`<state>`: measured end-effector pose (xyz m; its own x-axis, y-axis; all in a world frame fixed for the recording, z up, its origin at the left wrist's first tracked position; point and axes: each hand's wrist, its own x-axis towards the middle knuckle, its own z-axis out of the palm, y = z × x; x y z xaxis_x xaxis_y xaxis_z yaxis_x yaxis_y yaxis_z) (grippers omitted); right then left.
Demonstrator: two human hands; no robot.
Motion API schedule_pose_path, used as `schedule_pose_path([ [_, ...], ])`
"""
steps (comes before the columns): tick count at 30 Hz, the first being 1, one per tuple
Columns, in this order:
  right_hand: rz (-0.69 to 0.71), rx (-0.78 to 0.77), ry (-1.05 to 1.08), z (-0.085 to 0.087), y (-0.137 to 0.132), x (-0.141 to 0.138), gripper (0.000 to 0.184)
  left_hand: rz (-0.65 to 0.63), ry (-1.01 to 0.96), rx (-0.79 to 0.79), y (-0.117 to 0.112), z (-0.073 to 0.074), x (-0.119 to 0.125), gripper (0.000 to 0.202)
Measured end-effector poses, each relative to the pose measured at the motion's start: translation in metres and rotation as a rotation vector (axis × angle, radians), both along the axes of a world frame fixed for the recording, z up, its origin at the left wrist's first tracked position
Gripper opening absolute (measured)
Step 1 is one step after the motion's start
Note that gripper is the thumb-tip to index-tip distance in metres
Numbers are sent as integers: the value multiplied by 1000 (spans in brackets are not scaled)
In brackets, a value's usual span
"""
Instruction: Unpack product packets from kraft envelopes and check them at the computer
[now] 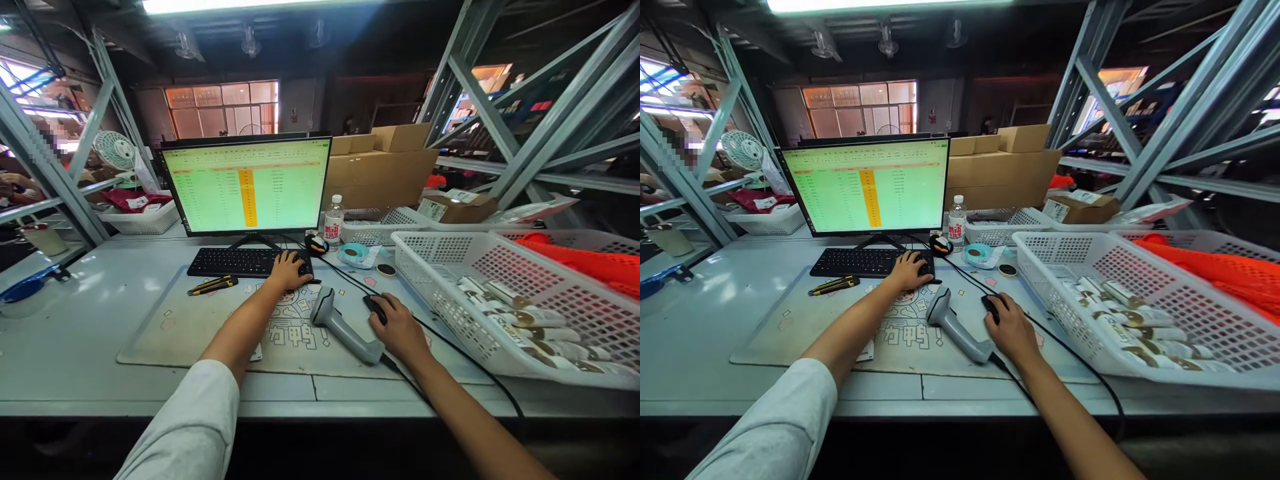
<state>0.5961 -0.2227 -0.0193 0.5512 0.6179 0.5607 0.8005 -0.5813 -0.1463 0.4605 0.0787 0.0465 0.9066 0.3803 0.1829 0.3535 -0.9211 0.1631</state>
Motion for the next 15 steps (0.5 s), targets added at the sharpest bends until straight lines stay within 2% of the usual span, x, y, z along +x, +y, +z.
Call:
schedule_pose_path([
  [2, 4, 3, -6, 0, 0, 0, 43, -17, -29, 12, 1, 9, -10, 65],
  [4, 13, 7, -8, 1, 1, 1, 42, -35, -70, 33, 5, 18, -34, 62],
  [8, 44, 22, -4, 3, 2, 1, 41, -53, -120, 50, 13, 27, -116, 50],
  [12, 96, 25, 1, 4, 1, 4, 42, -19, -70, -88, 8, 11, -212, 51],
  [15, 130, 31, 17, 2, 0, 9, 43, 16, -15, -207, -10, -7, -262, 59],
])
